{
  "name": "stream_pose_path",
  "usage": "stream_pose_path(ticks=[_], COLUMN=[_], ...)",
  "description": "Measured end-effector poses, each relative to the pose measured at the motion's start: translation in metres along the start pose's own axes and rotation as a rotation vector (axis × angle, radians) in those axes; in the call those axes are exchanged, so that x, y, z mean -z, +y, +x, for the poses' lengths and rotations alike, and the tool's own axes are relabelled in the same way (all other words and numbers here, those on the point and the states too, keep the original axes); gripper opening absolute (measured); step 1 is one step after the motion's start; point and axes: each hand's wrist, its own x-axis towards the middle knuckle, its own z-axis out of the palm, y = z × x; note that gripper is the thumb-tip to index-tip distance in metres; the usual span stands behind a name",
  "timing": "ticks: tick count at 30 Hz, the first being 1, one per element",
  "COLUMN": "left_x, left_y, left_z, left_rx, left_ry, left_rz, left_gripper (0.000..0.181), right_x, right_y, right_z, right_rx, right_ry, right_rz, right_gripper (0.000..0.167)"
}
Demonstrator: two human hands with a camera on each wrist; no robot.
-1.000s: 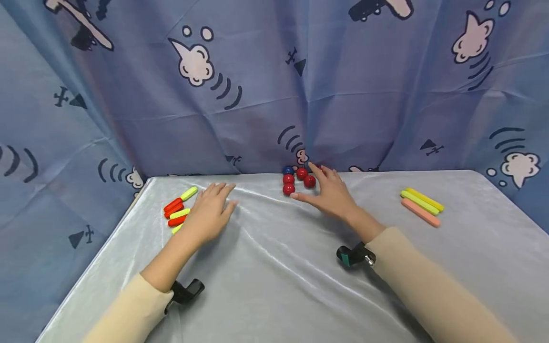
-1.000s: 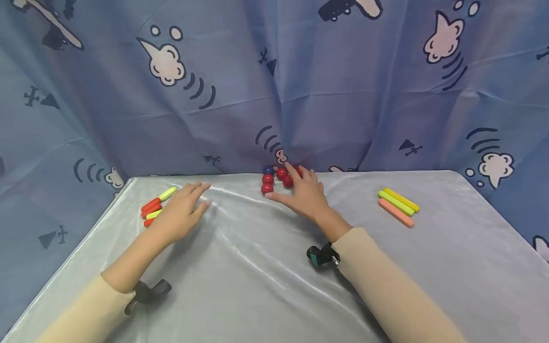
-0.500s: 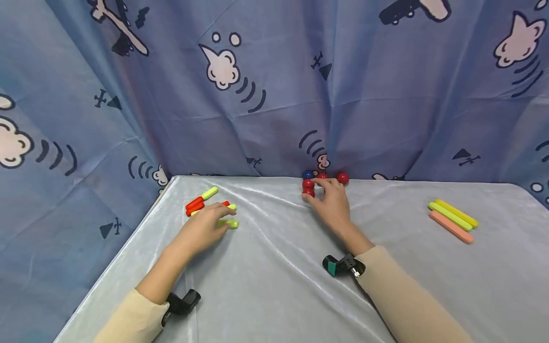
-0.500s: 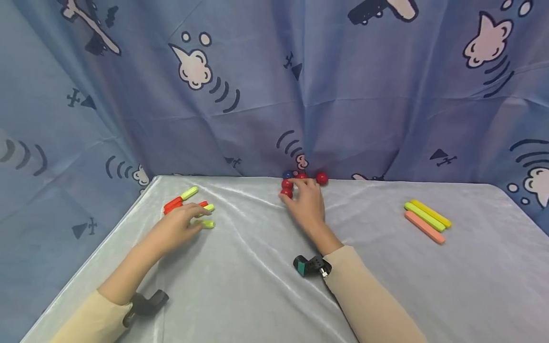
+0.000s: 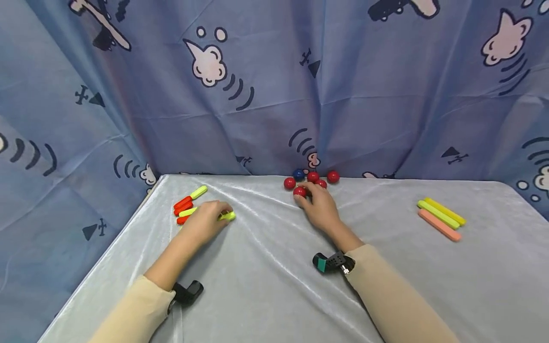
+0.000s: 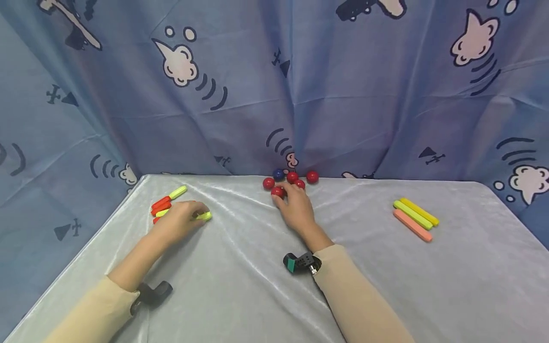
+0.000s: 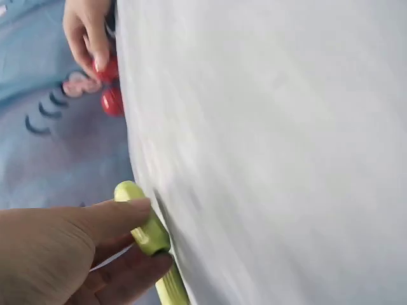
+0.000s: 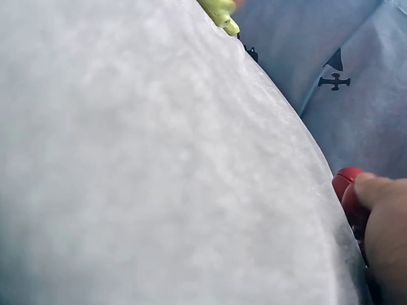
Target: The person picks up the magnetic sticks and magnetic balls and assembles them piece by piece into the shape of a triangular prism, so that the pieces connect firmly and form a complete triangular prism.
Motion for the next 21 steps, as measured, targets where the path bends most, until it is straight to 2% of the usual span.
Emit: stream_pose_path(ticks=[4,10,13,16,21], left_x=[-0.010,-0.032,-0.045,-0.057,-0.077], left_y=[0.027,0.061,0.071,0.079,0.086], left_z=[0.021,0.064,0.082,0.094,0.102], left_rx=[-0.010,0.008,0.023,0.056,0.108], left_ry=[-0.022,-0.053,-0.048,-0.036,-0.042], left_rz=[-0.085,-0.249,-0.349,-0.490,-0.772], left_gripper=[0.019,0.021,0.021,0.022,0.028], right_x=[-0.002,0.002,0.004,0.006,0.008], right_y=[0.002,0.005,0.006,0.006,0.009], right_z=[0.001,0.001,0.001,0.001,0.002], right_rx=[-0.042,-0.099,-0.149,-0.188,-0.216], right_ry=[0.007,0.024,0.026,0.047,0.076], right_rz=[0.097,0.217,0.292,0.387,0.549], right_gripper=[0.039,0.037,0.038,0.040,0.039])
